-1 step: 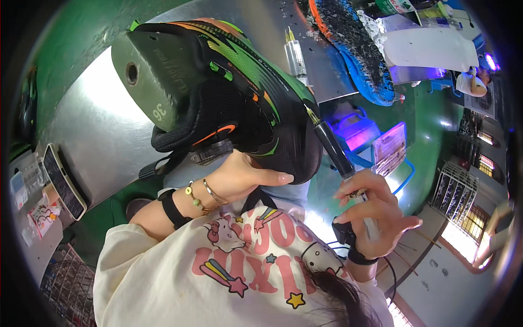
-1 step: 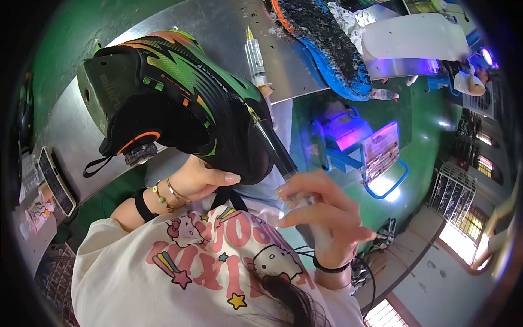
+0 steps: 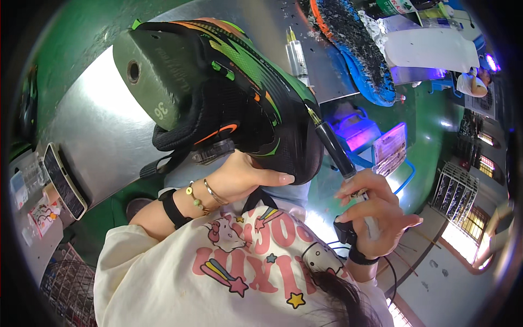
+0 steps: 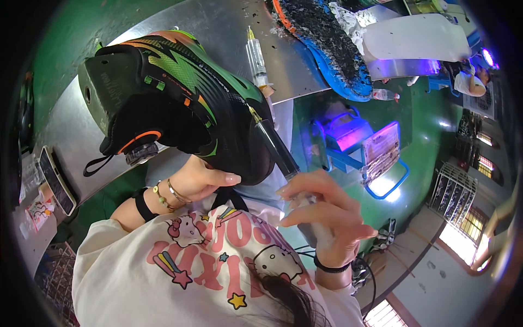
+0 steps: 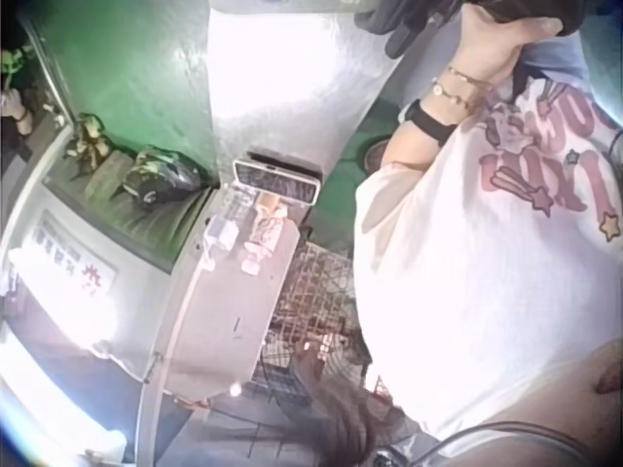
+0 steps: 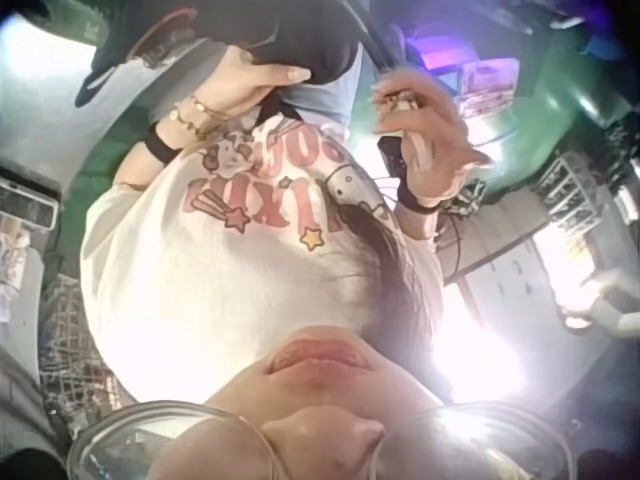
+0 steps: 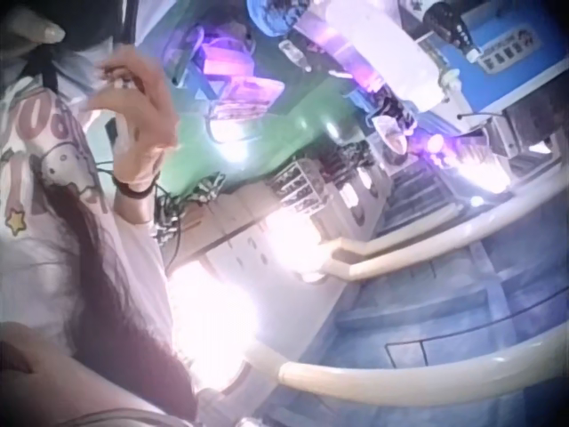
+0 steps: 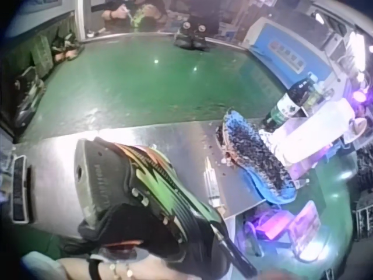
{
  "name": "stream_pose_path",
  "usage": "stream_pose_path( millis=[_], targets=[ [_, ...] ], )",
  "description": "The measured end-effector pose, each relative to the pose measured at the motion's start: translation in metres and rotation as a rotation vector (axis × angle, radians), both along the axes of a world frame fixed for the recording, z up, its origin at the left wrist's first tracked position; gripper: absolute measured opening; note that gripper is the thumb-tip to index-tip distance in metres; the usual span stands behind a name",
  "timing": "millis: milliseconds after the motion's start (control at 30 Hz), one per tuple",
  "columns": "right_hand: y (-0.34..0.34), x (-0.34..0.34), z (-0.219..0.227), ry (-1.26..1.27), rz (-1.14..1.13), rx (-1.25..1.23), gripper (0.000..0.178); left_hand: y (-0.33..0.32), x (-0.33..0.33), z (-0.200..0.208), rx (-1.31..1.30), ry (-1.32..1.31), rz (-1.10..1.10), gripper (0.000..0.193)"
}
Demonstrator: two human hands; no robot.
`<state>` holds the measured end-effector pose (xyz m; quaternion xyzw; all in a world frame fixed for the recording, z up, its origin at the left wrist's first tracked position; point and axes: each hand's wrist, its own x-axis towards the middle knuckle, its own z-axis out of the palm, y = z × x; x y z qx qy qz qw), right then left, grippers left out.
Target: The recorder applies adhesive from a syringe onto the side of a shoe and a shoe sole as part of the assembly process.
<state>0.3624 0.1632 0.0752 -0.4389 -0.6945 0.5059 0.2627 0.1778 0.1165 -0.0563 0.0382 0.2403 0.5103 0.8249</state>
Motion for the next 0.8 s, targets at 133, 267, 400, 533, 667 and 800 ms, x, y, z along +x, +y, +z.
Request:
stream_pose_path(
  millis=[133, 267, 400, 533, 667, 800],
  targets=[
    [-0.001, 0.004, 0.006, -0.018, 0.020, -0.010, 0.094, -0.002, 0.000, -0.003, 0.028, 0.015, 0.013, 0.058],
    [-0.008, 0.008, 0.015, 0.045, -0.021, -0.020, 0.090, -0.002, -0.002, -0.001, 0.079, -0.016, 0.022, 0.059],
    [-0.018, 0.014, 0.018, 0.107, -0.074, -0.019, 0.087, 0.000, -0.006, 0.005, 0.053, -0.090, 0.005, 0.060],
    [-0.026, 0.018, 0.022, 0.102, -0.079, 0.007, 0.084, 0.003, -0.008, 0.005, 0.063, -0.157, -0.005, 0.057],
    [-0.032, 0.017, 0.029, 0.142, -0.098, 0.041, 0.082, 0.012, -0.008, 0.003, 0.077, -0.162, -0.105, 0.048],
    [-0.031, 0.020, 0.034, 0.098, -0.098, 0.097, 0.082, 0.026, -0.003, 0.001, 0.193, -0.269, -0.100, 0.037]
  ],
)
